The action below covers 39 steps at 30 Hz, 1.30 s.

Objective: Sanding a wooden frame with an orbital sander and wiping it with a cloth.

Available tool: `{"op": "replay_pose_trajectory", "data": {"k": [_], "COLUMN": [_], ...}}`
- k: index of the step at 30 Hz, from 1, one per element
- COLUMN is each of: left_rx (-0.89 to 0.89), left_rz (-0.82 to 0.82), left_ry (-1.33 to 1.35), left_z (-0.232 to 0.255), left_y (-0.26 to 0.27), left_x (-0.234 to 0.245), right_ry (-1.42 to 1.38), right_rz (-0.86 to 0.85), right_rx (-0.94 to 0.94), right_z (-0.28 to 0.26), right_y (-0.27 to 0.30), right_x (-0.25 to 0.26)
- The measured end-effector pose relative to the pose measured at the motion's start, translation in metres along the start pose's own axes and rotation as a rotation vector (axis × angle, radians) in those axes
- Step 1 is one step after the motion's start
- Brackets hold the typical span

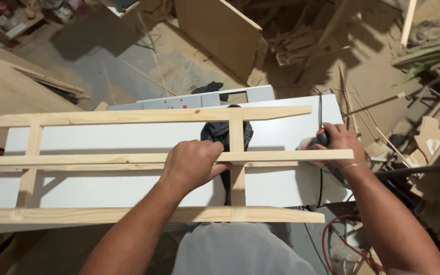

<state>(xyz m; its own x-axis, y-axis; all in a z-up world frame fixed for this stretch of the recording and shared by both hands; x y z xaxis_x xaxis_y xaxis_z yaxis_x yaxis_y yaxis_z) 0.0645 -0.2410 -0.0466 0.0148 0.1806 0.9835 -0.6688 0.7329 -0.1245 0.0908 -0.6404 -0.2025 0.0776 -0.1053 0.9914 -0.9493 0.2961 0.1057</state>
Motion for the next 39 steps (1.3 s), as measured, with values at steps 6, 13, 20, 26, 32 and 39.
{"op": "replay_pose_trajectory", "data": {"k": [6,13,20,26,32,39], "left_rx": [0.213,0.464,0.404,0.358,0.430,0.429], "left_rz": [-0.203,-0.577,-0.518,-0.483,-0.459,-0.408], "left_ry": [0.211,0.324,0.316,0.340,0.350,0.344], "left_z": [0.001,0.019,0.020,0.020,0.016,0.011], "left_y": [0.007,0.020,0.025,0.025,0.023,0.018], "left_x": [0.004,0.009,-0.001,0.000,0.012,0.015], "right_ry": [-0.056,-0.127,-0.087,-0.036,-0.031,-0.002], "right_rz": [-0.014,0.013,0.032,0.041,0.028,0.033], "right_rx": [-0.108,-0.121,-0.164,-0.243,-0.252,-0.289], "right_z": [0.000,0.019,0.038,0.063,0.055,0.067], "right_y": [0.021,0.027,0.031,0.024,0.022,0.009], "right_x": [0.027,0.033,0.040,0.027,0.030,0.016]}}
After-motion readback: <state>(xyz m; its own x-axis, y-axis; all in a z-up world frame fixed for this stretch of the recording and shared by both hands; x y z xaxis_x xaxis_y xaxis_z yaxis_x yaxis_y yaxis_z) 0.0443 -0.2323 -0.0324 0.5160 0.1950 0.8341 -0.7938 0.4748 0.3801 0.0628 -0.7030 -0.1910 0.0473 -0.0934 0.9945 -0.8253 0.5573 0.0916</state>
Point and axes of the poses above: each hand's wrist, its own y-axis away from the middle knuckle, its own x-axis out of the back of the hand, z = x × y, the point moved 9 cm from there along -y, towards the middle knuckle, and after that the axes turned 11 degrees about -x, right-handed, at the moved point
